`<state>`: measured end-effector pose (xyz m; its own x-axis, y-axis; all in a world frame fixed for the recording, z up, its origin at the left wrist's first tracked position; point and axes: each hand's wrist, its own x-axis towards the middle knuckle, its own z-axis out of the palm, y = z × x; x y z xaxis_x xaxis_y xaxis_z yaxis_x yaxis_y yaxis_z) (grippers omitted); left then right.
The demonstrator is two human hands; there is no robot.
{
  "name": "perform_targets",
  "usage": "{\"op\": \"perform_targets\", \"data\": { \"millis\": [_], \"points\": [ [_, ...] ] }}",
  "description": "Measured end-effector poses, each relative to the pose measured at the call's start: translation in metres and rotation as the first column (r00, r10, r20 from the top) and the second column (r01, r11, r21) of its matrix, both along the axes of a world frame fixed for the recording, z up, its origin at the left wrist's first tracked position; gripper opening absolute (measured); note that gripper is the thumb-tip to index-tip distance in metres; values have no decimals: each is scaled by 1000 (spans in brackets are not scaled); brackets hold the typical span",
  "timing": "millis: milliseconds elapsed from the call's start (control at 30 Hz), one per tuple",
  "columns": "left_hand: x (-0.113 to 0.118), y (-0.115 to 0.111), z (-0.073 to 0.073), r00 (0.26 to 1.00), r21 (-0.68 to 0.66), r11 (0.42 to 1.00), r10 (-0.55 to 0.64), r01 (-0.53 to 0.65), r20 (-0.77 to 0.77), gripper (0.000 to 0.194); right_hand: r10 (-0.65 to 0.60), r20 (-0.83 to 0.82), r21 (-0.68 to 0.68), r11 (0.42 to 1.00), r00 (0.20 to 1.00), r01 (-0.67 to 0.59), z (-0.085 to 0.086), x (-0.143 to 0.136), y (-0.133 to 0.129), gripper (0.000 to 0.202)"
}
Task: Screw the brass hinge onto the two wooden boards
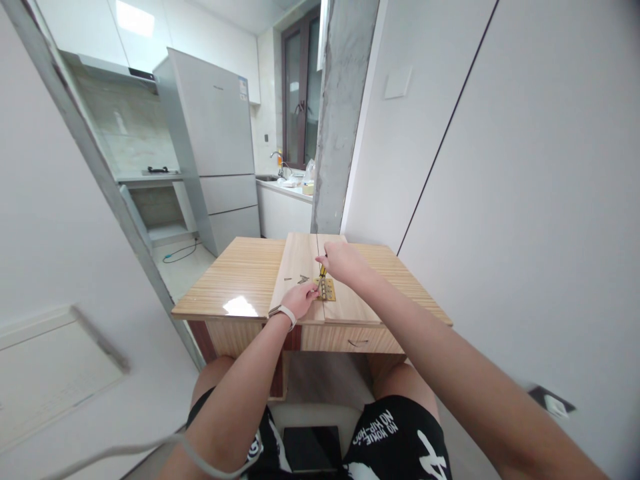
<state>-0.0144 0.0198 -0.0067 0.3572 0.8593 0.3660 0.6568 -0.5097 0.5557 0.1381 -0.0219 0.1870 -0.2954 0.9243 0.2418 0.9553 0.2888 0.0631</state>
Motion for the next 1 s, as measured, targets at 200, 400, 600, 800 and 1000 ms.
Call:
{"op": "perform_targets", "data": {
  "millis": [200, 400, 600, 800, 1000],
  "points": [
    [-1, -2, 2, 1000, -17, 1000, -3, 3, -1, 19, 124, 9, 2, 992, 992, -124, -7, 5, 10, 20],
    [-1, -3, 2, 1000, -12, 1000, -24, 25, 14, 19, 292, 5, 12, 956, 957, -292, -7, 6, 8, 14],
    [-1, -3, 2, 1000, -19, 1000, 14, -14, 4, 19, 328, -17, -45, 944, 945, -328, -3, 6, 4, 20],
    [-1, -3, 0, 1000, 4, 1000, 23, -23, -6, 18, 82, 11, 33, 996, 997, -82, -7, 0, 0, 37],
    [-1, -4, 2, 1000, -1, 1000, 12, -12, -18, 16, 160, 22, 9, 987, 987, -160, -7, 0, 3, 22]
  ]
}}
